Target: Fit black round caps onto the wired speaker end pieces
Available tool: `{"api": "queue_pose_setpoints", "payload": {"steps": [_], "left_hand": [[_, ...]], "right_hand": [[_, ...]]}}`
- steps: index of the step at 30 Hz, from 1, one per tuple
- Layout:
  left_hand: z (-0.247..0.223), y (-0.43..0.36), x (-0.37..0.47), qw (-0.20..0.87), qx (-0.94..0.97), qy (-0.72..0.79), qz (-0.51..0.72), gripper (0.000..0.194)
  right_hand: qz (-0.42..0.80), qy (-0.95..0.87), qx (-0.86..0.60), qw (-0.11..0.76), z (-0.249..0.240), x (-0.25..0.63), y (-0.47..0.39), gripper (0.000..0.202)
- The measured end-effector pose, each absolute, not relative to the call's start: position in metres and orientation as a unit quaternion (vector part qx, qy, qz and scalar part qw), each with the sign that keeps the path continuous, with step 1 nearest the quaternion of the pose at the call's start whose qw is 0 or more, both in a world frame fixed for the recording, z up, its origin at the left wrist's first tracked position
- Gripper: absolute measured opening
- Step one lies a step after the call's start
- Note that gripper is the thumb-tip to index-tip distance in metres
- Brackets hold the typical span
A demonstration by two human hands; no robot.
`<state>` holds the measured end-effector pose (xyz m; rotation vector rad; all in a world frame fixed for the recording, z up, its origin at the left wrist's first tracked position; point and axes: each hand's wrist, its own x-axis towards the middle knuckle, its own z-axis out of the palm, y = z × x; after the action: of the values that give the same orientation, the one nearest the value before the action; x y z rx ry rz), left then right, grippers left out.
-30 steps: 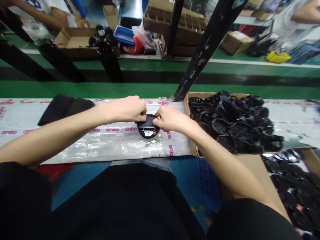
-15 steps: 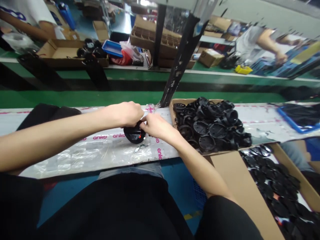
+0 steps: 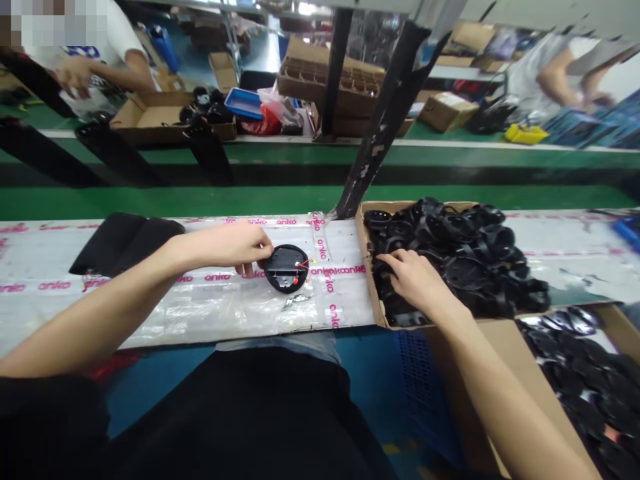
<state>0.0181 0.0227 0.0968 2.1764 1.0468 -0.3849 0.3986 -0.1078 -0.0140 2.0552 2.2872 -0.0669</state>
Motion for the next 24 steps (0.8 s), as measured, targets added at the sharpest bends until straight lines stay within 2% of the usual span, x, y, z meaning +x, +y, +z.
{"api": "queue_pose_setpoints", "payload": {"steps": [4, 9, 12, 16, 19, 21, 22, 24], "left_hand": [[0.103, 0.02, 0.039, 0.225, 0.872, 0.398, -0.176, 0.029], [0.109, 0.019, 0.05, 0.231, 0.859, 0.409, -0.203, 0.036], [0.111, 0.017, 0.04, 0.238, 0.863, 0.411, -0.174, 0.04], [0.1, -0.003, 0.013, 0.201, 0.877, 0.432, -0.06, 0.033], [0.072, -0.031, -0.004, 0.226, 0.854, 0.464, 0.063, 0.053], [0.044, -0.05, -0.008, 0.238, 0.837, 0.466, 0.161, 0.067], [0.028, -0.059, -0.008, 0.235, 0.825, 0.466, 0.215, 0.072], [-0.001, -0.072, -0.003, 0.221, 0.808, 0.446, 0.315, 0.073]], "right_hand": [[0.025, 0.736, 0.676, 0.036, -0.011, 0.396, -0.112, 0.038], [0.026, 0.695, 0.718, 0.017, 0.015, 0.396, -0.117, 0.028], [0.007, 0.629, 0.777, -0.012, 0.029, 0.397, -0.119, 0.022], [0.002, 0.519, 0.846, -0.12, 0.033, 0.393, -0.121, 0.026], [-0.063, 0.482, 0.823, -0.295, 0.022, 0.379, -0.127, 0.029], [-0.143, 0.488, 0.771, -0.382, 0.007, 0.362, -0.131, 0.036], [-0.181, 0.504, 0.749, -0.391, -0.002, 0.352, -0.133, 0.041], [-0.225, 0.555, 0.724, -0.344, -0.024, 0.331, -0.132, 0.045]]}}
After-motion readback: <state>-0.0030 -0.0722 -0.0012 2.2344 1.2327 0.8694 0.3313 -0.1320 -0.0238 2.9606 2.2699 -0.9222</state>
